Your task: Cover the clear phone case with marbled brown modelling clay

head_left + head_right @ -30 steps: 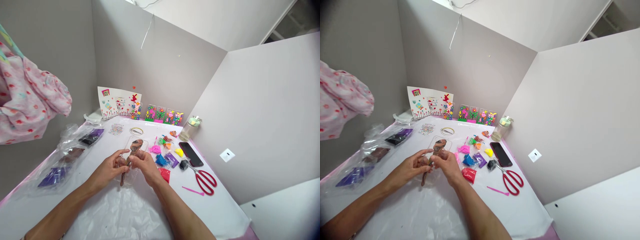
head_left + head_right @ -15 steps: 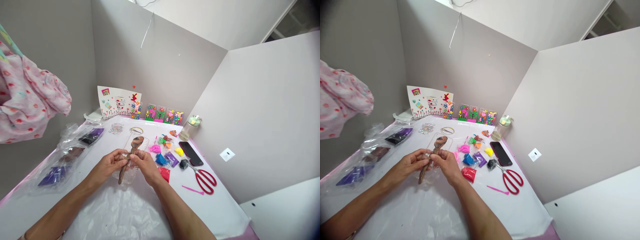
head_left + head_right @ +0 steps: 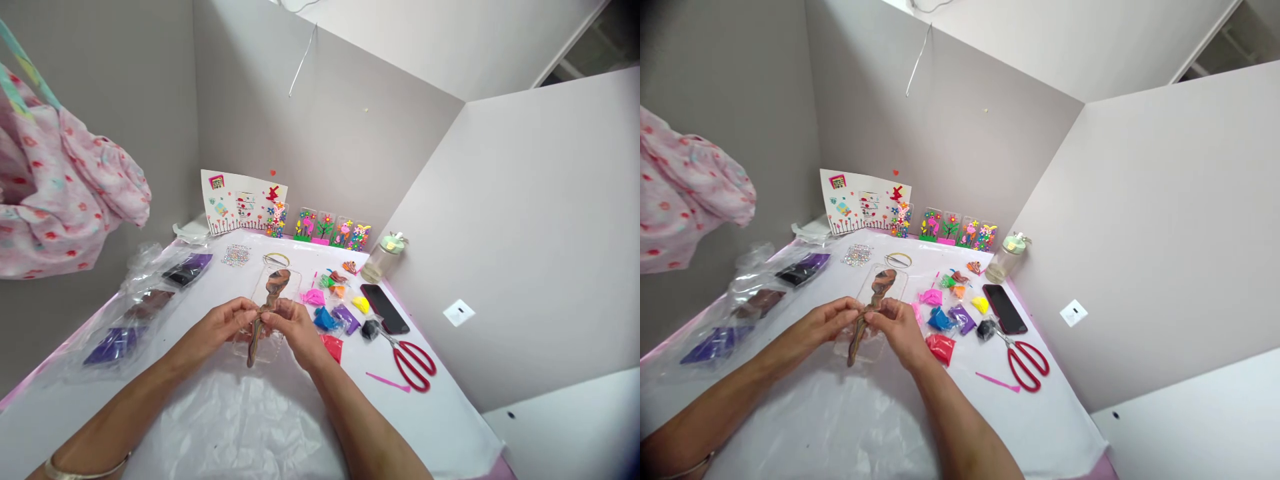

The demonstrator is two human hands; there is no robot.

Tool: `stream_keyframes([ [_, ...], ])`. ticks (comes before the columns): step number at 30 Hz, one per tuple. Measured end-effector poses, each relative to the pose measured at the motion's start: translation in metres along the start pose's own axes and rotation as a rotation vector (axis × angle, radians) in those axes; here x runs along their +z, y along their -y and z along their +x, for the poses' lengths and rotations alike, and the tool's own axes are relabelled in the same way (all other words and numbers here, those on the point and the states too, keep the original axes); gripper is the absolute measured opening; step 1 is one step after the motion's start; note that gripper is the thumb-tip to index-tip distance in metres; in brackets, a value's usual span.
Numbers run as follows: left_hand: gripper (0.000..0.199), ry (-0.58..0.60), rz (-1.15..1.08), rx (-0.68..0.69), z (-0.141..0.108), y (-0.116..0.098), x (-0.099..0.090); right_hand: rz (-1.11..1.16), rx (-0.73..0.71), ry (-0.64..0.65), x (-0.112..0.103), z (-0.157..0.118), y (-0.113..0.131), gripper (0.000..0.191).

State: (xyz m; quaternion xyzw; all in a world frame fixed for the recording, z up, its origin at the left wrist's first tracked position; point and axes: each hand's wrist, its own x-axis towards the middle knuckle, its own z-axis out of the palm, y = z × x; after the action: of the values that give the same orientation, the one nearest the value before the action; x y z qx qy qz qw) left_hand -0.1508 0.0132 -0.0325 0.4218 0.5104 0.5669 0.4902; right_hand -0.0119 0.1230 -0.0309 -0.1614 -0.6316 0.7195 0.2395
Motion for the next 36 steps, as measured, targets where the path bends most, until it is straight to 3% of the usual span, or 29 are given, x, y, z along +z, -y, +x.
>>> stream_keyframes([
  [7, 0.020, 0.007, 0.015, 0.065, 0.004, 0.013, -0.003, -0.001, 0.042, 0.032, 0.003, 0.000, -0.002, 0.027],
  [15, 0.018, 0.058, 0.011, 0.029, 0.000, 0.003, 0.002, 0.026, 0.009, 0.022, -0.001, 0.001, -0.003, 0.026],
  [24, 0.019, -0.180, 0.097, 0.154, -0.001, 0.006, 0.002, -0.012, 0.060, 0.107, 0.005, 0.000, -0.004, 0.032],
  [27, 0.019, -0.237, 0.077, 0.141, -0.001, 0.004, 0.004, 0.005, 0.087, 0.045, 0.005, 0.002, -0.008, 0.027],
  [31, 0.024, -0.103, -0.003, 0.066, 0.002, 0.006, 0.002, 0.074, 0.051, -0.083, -0.001, 0.004, -0.007, 0.027],
  [36, 0.032, -0.019, 0.039, 0.056, 0.007, 0.015, -0.002, 0.109, 0.027, -0.077, -0.004, 0.003, -0.004, 0.028],
])
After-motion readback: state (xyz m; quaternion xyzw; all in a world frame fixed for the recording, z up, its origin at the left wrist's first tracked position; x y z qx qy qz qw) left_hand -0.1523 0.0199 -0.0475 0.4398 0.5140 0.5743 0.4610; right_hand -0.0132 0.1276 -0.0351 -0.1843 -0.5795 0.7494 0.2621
